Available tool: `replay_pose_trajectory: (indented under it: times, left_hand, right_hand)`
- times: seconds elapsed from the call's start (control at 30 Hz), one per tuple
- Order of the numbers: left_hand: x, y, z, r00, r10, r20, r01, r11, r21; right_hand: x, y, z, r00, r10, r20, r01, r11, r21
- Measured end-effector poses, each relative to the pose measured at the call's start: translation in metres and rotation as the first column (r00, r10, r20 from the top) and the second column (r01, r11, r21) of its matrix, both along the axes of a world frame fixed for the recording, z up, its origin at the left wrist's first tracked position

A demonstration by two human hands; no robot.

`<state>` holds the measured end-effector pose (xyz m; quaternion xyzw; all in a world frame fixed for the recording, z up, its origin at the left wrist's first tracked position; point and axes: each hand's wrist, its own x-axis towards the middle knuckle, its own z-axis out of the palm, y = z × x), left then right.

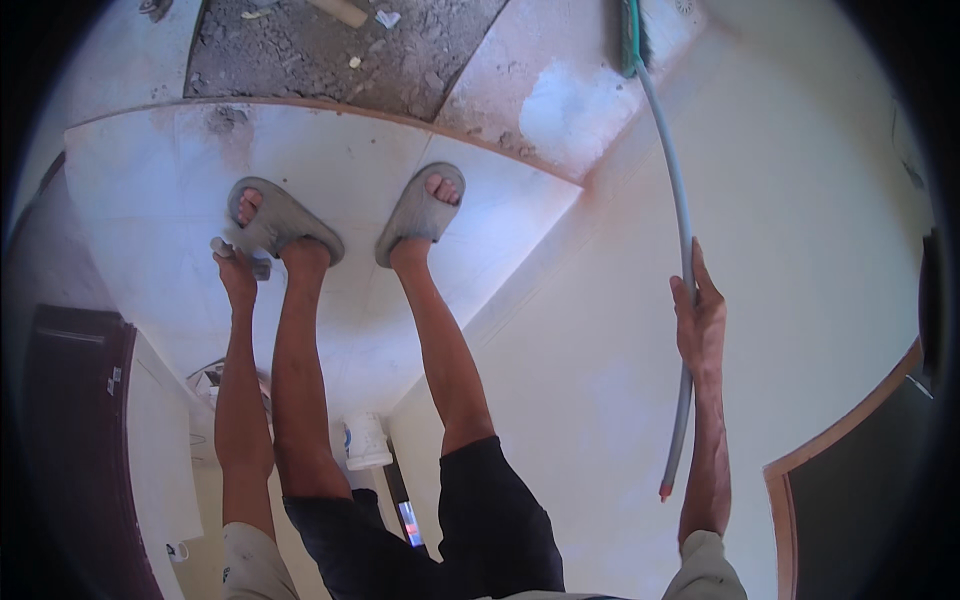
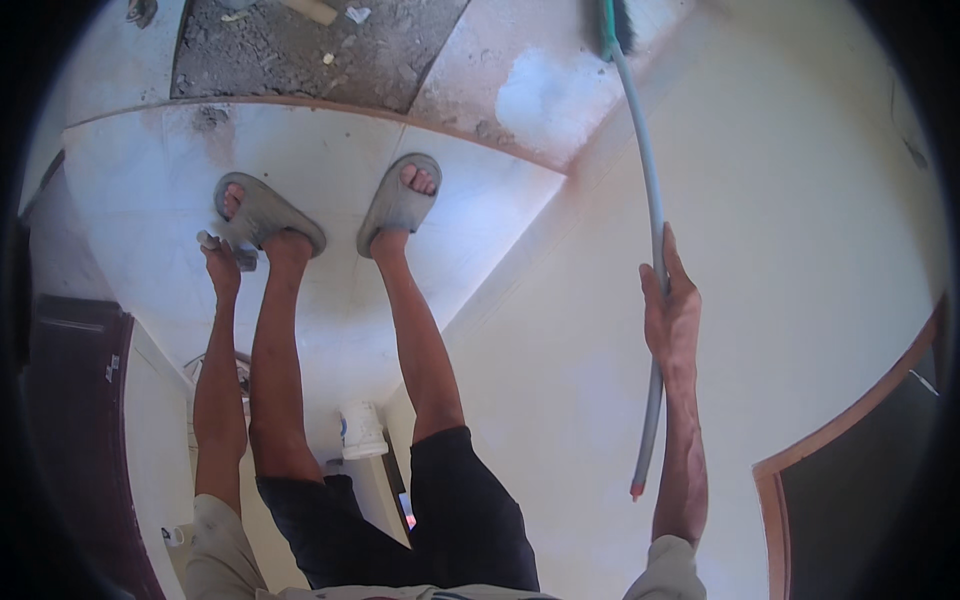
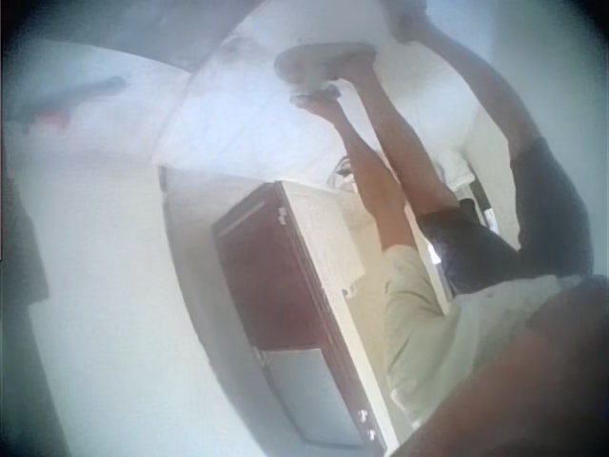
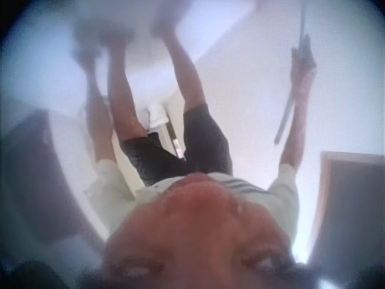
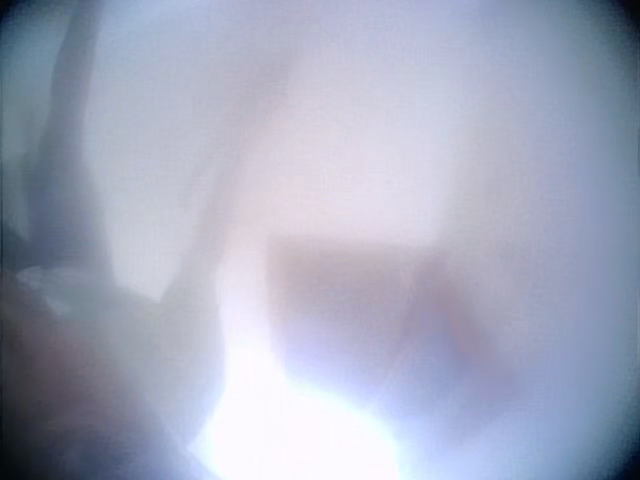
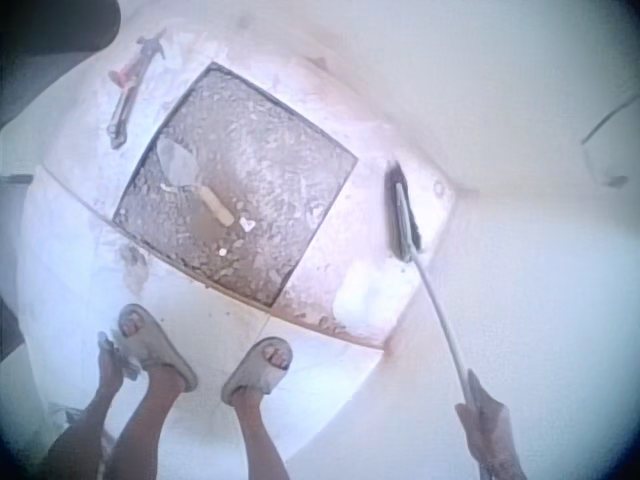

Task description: The person sweeps debris into a dustpan using a broom, then scrapes the floor with a small tool to remove residue. They work around a square patch of exposed subfloor in a tiled room.

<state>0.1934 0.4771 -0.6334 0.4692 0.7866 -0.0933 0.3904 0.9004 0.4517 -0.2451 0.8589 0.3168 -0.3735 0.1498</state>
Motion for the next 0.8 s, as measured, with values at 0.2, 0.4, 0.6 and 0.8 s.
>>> replay_pose_trajectory:
  times: [0.2, 0.4, 0.6, 0.8]
  left_hand:
    - [-0.001, 0.004, -0.014, 1.000, -0.022, 0.019, 0.021, 0.998, 0.052]
    - [-0.013, 0.005, -0.036, 0.989, -0.120, -0.083, 0.124, 0.992, 0.040]
    - [-0.021, 0.012, -0.047, 0.972, -0.180, -0.153, 0.174, 0.983, -0.052]
    - [-0.031, 0.028, -0.063, 0.979, -0.142, -0.144, 0.137, 0.989, -0.047]
  right_hand:
    - [0.013, 0.006, -0.008, 0.947, -0.015, 0.322, 0.004, 0.999, 0.034]
    - [-0.043, 0.020, 0.005, 1.000, -0.009, 0.011, 0.009, 1.000, 0.017]
    - [-0.054, 0.011, 0.018, 0.961, -0.214, 0.175, 0.213, 0.977, 0.027]
    - [-0.065, 0.009, 0.011, 0.990, -0.137, 0.019, 0.138, 0.989, -0.053]
